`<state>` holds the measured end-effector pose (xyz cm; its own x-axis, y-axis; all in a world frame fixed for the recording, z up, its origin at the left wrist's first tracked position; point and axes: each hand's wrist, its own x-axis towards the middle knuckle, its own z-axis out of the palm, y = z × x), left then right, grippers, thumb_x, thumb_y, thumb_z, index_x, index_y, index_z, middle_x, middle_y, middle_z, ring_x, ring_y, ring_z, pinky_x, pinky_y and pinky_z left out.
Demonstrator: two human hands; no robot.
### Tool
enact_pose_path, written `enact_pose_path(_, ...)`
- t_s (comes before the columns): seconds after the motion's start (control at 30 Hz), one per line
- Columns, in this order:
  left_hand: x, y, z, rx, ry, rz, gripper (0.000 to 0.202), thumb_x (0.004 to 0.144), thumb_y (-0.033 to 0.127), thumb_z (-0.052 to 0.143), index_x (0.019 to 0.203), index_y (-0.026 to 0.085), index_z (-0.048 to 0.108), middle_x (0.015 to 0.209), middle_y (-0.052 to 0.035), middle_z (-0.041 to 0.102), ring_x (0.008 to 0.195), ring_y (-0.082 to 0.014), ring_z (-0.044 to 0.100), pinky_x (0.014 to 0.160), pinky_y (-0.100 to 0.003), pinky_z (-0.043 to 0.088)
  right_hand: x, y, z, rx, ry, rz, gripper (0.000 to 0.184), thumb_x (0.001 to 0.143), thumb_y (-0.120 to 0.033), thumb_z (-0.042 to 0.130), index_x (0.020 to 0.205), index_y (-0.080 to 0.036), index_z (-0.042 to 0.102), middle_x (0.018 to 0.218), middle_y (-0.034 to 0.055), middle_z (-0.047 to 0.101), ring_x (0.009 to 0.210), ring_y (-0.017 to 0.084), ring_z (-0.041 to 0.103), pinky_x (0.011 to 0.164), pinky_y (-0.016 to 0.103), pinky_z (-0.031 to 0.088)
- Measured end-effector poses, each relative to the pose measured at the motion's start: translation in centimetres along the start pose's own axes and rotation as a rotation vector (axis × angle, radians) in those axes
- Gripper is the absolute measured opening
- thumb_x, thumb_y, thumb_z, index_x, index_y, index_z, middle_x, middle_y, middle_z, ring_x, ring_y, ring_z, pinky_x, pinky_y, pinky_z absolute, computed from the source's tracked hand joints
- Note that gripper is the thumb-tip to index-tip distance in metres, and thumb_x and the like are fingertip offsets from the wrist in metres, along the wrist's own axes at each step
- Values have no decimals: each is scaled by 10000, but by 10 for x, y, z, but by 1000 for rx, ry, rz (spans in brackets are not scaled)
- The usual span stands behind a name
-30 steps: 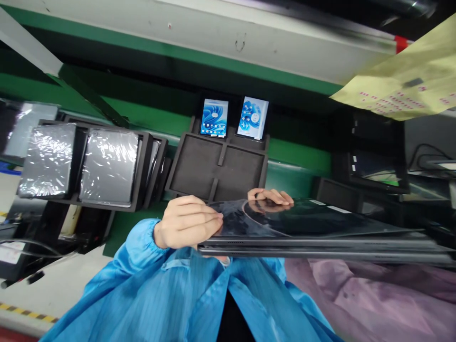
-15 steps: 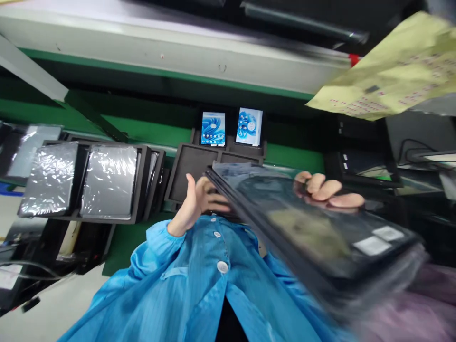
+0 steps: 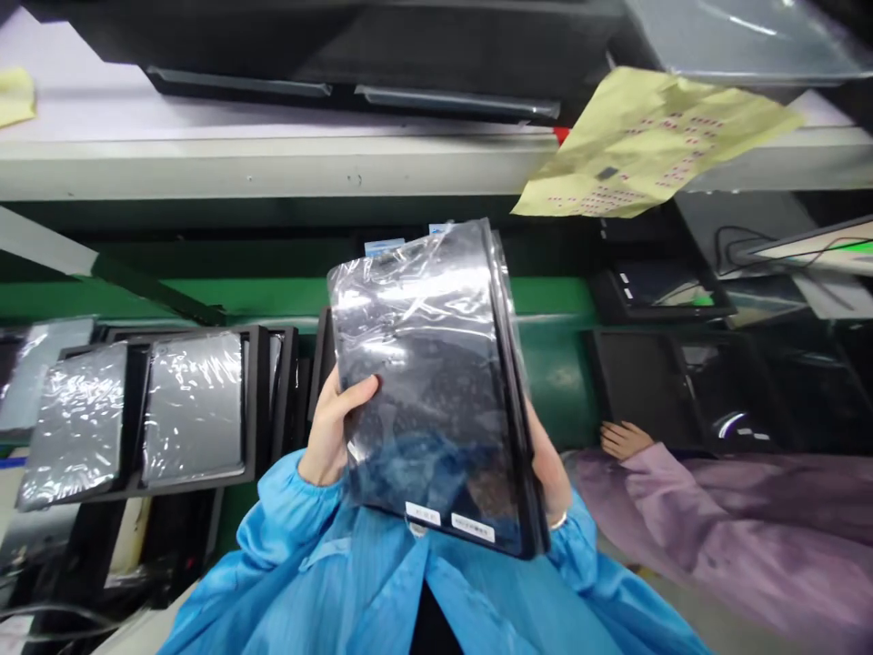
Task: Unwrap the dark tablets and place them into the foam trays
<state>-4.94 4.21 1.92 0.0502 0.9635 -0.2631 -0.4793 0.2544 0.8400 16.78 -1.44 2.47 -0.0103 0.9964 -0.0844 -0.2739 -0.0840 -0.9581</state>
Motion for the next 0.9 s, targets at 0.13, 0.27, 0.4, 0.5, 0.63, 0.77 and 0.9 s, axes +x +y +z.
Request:
enact_pose_path(0.13, -18, 11, 3, 76, 44, 113, 472, 768, 305, 809, 1217, 246, 680, 1071, -40, 786, 973, -285, 766, 853, -390, 647, -18, 1, -1, 196, -74, 143, 771, 775, -580, 755, 1462, -323, 517, 1128, 42, 745, 987, 313, 725, 805, 461, 621)
enact_pose_path(0.27, -27, 16, 9, 122, 67, 223, 627, 816, 302, 778, 1404, 339, 566, 1271, -22, 723, 1164, -275, 703, 982, -381, 599, -24, -12, 0, 202, -93, 202, 808, 776, -585, 760, 1491, -328, 487, 722, 0, 682, 643, 247, 667, 606, 393, 573)
enact_pose_path(0.4, -29, 16, 11, 90, 47, 212, 738, 815, 290, 774, 1483, 389, 477, 1369, -15, 671, 1232, -279, 665, 1029, -394, 574, -24, -20, 7, 214, -40, 171, 799, 758, -590, 778, 1468, -330, 520, 764, 9, 701, 663, 252, 674, 609, 395, 574)
enact_pose_path(0.5, -30, 16, 10, 100, 44, 193, 749, 823, 286, 767, 1497, 393, 458, 1350, -17, 681, 1177, -271, 695, 1021, -398, 578, -25, -19, 11, 264, -40, 183, 843, 779, -574, 766, 1525, -344, 447, 915, 28, 750, 880, 315, 723, 733, 457, 607)
enact_pose_path(0.63, -32, 15, 10, 152, 50, 191, 709, 843, 304, 749, 1488, 398, 471, 1358, -12, 674, 1169, -267, 698, 1026, -402, 575, -26, -18, 13, 273, -35, 210, 892, 764, -591, 764, 1545, -357, 405, 1198, 31, 730, 1132, 368, 674, 886, 535, 596)
enact_pose_path(0.77, -32, 14, 10, 194, 48, 177, 689, 868, 335, 729, 1495, 410, 454, 1331, -10, 691, 1131, -260, 716, 1025, -416, 573, -26, -17, 12, 285, -33, 209, 891, 754, -596, 772, 1537, -377, 407, 1257, 3, 710, 1210, 364, 641, 935, 551, 591)
enact_pose_path(0.9, -31, 14, 9, 199, 43, 151, 694, 870, 344, 725, 1498, 418, 441, 1301, -2, 708, 1120, -259, 721, 1005, -412, 583, -27, -13, 10, 287, -39, 234, 951, 750, -615, 774, 1566, -362, 357, 1332, 15, 673, 1206, 367, 647, 965, 566, 588)
